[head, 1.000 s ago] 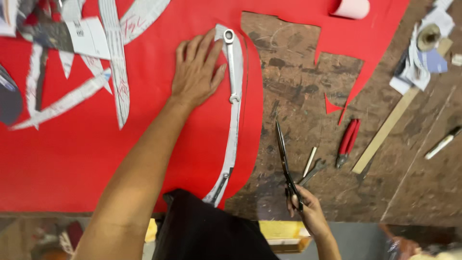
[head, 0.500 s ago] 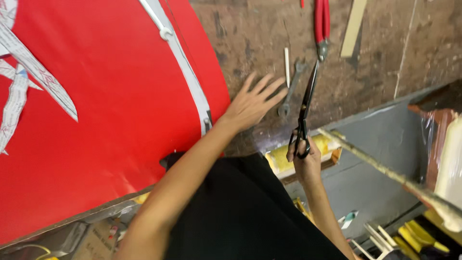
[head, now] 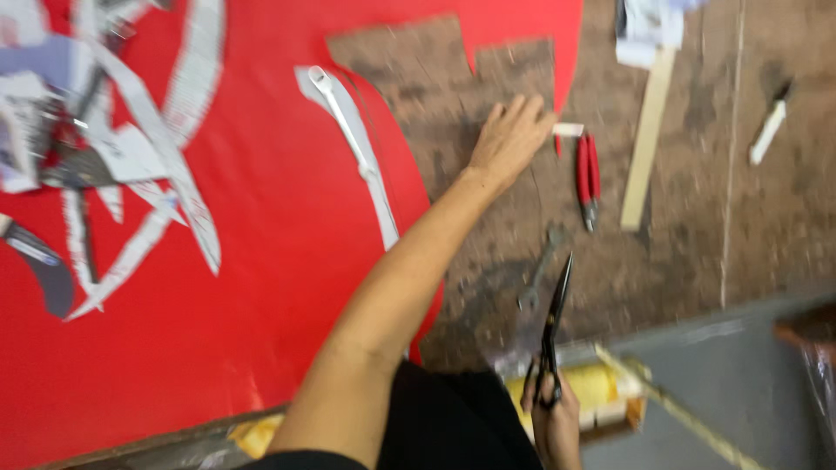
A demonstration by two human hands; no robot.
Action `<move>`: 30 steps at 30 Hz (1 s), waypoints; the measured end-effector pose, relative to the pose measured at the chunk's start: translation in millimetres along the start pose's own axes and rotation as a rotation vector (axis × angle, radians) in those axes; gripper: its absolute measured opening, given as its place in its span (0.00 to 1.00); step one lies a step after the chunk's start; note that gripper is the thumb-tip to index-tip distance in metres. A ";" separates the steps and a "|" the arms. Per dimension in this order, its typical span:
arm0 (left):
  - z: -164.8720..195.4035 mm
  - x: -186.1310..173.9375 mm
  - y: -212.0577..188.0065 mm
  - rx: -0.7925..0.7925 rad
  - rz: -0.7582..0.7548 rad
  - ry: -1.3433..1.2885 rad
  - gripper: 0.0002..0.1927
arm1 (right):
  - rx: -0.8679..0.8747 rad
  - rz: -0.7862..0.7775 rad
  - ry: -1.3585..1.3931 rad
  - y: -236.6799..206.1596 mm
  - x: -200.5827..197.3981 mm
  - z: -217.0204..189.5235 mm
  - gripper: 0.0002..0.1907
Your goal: The person cuts a curved edge from a large sheet of red material on a workbench using scissors, following a paper pattern laid on top. They place a wrench on the pattern to hold it in place, smooth the material flat with their hands, and trim along the curve, moving cut scraps aside.
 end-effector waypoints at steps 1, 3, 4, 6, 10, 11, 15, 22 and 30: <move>-16.1 -19.3 14.5 -0.078 0.090 -0.041 0.21 | -0.008 -0.036 0.000 8.9 7.3 -0.6 0.27; -49.1 -47.9 24.4 -0.228 0.214 0.000 0.27 | 0.052 -0.085 -0.025 29.9 18.6 1.5 0.27; -65.8 -57.2 18.7 -0.296 0.244 0.080 0.28 | 0.088 -0.096 -0.046 39.6 22.3 0.8 0.27; -96.6 -64.7 -4.3 -0.445 0.213 0.232 0.29 | 0.172 -0.209 -0.125 67.4 37.0 -0.6 0.25; -121.3 -66.8 -49.7 -0.438 0.199 0.148 0.33 | 0.291 -0.405 -0.457 172.1 76.6 -17.7 0.12; -125.7 -62.2 -55.8 -0.448 0.140 0.223 0.33 | 0.337 -0.378 -0.661 204.6 81.6 -26.2 0.08; -132.1 -67.0 -63.4 -0.415 0.209 0.088 0.35 | -0.044 -1.094 -0.687 320.6 202.8 -75.9 0.16; -151.7 -80.9 -68.0 -0.485 0.300 -0.058 0.50 | 0.303 -1.147 -0.964 441.4 298.2 -132.3 0.32; -143.5 -70.3 -62.1 -0.465 0.229 -0.152 0.44 | 0.191 -1.305 -1.218 457.8 374.5 -121.9 0.28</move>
Point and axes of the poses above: each hand's wrist, its own y-axis towards the middle knuckle, its own x-axis out of the palm, z = x × y, the point moved 7 cm from there along y, towards the middle knuckle, and after that the axes turned 14 degrees about -x, right-handed, at the moved point
